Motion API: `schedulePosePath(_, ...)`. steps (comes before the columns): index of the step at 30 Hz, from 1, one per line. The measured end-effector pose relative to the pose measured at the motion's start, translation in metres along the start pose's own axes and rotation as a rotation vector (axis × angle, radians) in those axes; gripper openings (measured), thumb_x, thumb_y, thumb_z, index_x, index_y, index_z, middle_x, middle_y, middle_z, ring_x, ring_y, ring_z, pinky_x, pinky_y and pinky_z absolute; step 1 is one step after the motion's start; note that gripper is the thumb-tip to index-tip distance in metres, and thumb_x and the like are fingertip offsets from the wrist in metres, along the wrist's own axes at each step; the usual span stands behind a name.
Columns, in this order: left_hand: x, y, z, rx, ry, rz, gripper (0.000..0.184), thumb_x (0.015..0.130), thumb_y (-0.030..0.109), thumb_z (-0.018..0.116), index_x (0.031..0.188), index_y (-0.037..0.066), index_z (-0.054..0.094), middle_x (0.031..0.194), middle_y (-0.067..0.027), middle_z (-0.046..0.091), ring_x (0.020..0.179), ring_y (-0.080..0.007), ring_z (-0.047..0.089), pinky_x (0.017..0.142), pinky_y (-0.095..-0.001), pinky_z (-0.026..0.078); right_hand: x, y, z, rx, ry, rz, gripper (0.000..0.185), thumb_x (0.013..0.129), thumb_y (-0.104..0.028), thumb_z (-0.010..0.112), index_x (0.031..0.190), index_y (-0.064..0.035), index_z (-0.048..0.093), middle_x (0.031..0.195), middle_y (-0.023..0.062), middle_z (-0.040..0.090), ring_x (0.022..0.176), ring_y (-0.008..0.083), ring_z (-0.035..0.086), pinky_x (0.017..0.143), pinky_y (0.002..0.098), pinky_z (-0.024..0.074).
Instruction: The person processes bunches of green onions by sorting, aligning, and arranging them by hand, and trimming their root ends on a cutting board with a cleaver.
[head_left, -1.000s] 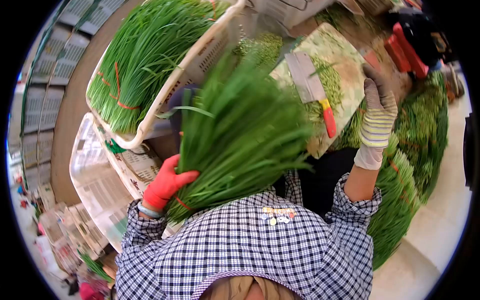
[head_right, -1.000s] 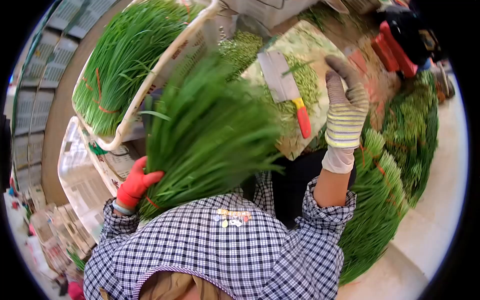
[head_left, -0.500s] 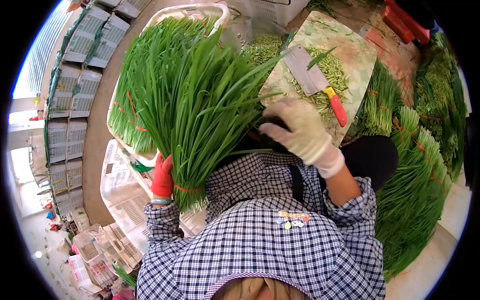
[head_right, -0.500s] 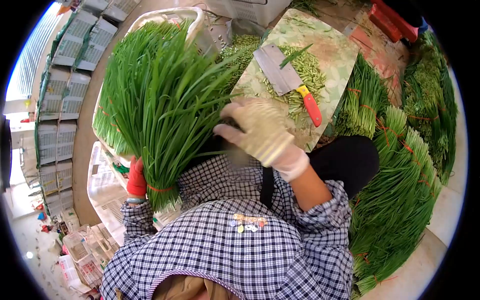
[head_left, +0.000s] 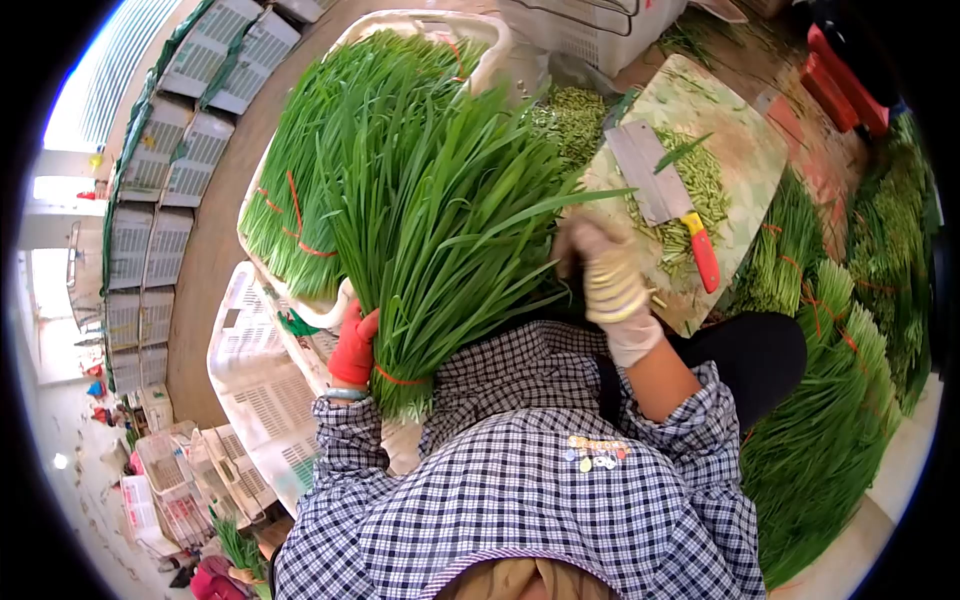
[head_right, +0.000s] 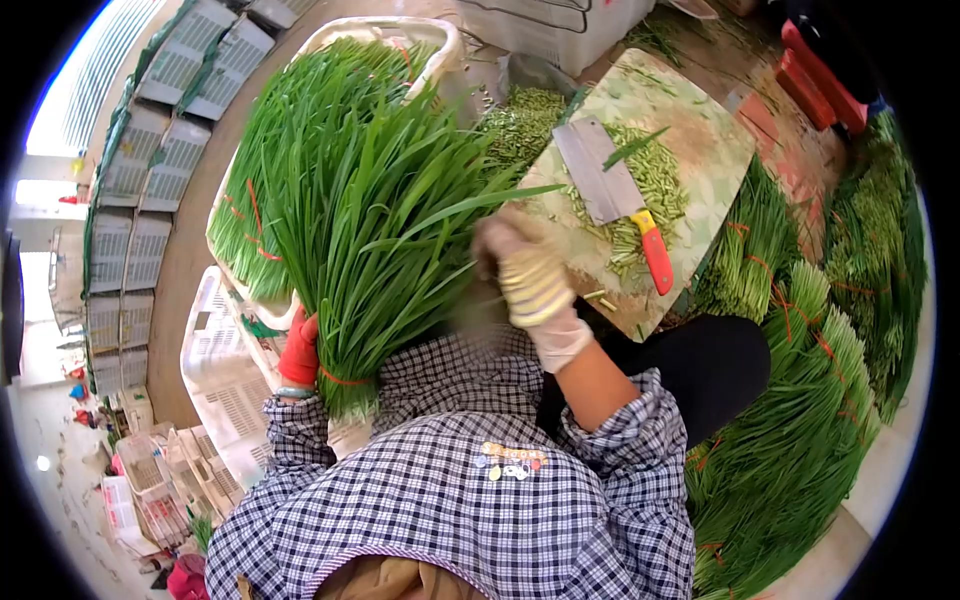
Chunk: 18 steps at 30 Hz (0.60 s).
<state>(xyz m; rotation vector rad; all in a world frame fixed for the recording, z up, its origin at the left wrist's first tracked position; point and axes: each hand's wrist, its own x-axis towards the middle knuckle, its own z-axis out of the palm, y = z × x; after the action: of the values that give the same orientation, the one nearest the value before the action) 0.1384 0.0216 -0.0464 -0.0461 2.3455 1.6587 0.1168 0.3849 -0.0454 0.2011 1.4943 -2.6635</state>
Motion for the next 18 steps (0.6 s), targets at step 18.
schedulePosePath(18,-0.033,0.133,0.002,0.246,-0.348,0.041,0.097,0.075,0.048,0.077,0.147,0.0,0.035,0.14,-0.0172,0.051,0.127,-0.0274,0.051,0.111,-0.0404,0.033,-0.061,0.009,-0.07,-0.429,0.189,-0.048,0.043,0.098,-0.024,0.049,0.132,0.002,0.05,0.128,0.0161,0.057,0.112,0.0254,0.057,0.096,0.0359,0.0473)
